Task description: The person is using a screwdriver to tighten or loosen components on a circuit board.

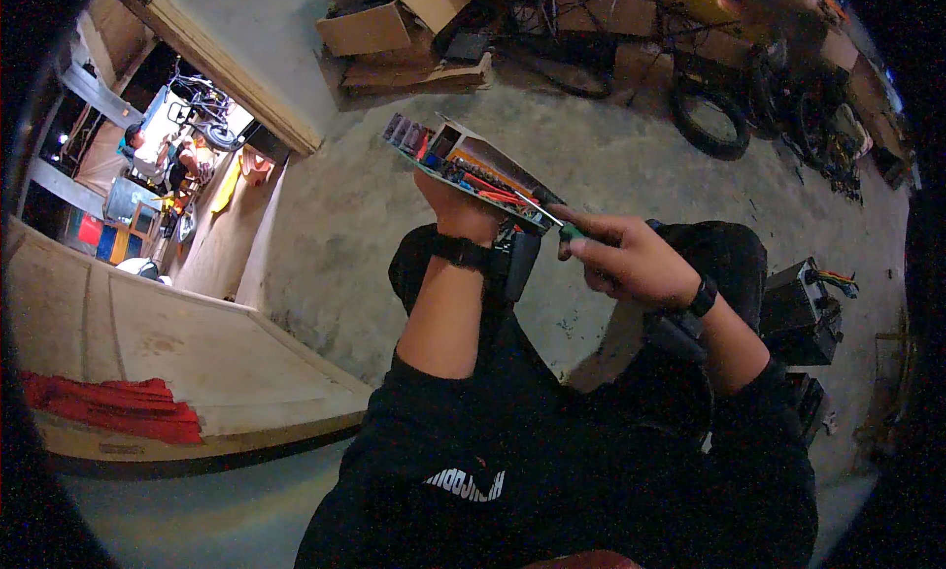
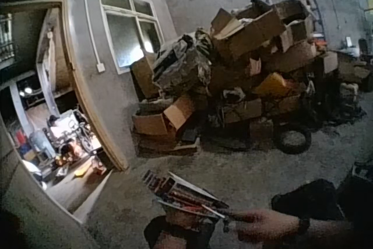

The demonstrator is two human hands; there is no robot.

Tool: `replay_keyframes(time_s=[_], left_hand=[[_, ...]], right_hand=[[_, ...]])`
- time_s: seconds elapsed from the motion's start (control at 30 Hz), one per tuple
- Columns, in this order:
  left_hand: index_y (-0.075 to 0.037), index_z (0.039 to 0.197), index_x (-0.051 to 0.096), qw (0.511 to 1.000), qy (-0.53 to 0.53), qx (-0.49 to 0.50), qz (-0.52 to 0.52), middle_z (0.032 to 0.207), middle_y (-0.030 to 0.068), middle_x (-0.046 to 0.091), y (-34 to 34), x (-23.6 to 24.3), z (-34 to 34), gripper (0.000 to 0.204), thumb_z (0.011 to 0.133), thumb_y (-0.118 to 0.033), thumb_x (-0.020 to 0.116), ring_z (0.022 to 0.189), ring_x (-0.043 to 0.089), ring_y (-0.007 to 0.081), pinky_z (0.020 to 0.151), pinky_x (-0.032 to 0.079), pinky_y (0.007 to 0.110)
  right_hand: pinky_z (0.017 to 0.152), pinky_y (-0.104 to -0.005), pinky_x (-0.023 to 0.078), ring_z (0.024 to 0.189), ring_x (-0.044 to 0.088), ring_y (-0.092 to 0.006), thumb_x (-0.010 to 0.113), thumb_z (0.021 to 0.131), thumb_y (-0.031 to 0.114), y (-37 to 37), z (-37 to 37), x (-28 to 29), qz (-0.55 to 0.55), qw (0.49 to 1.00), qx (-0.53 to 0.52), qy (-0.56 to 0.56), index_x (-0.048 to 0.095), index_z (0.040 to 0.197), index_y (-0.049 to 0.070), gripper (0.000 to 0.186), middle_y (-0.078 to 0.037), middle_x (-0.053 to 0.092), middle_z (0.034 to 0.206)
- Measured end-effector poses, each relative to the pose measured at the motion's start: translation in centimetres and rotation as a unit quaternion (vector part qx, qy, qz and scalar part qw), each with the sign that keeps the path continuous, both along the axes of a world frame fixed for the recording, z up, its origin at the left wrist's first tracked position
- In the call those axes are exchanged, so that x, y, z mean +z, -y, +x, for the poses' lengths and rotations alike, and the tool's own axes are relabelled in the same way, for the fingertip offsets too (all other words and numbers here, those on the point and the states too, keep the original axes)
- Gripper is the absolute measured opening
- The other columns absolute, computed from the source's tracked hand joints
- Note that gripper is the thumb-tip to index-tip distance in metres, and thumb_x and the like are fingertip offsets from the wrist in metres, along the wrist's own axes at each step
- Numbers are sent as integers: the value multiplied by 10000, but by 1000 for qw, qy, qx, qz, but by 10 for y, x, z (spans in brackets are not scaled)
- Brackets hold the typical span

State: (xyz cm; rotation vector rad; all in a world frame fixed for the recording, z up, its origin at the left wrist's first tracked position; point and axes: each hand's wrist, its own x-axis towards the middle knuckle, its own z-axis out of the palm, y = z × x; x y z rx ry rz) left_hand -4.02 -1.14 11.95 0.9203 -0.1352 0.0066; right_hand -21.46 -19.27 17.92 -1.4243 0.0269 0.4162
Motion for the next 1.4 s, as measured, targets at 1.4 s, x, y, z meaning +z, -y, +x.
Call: replay_keyframes(time_s=[1.4], left_hand=[[-174,907,586,970,-35,-140,-194,866,29,635,1,-13,8,343,1025,-453,425,818,641,207,742,557,416]], right_hand=[[608,-371,527,641,662,-214,634,969,221,-16,-9,-19,-450,811,-120,353,678,1205,50,295,-157,707,811]])
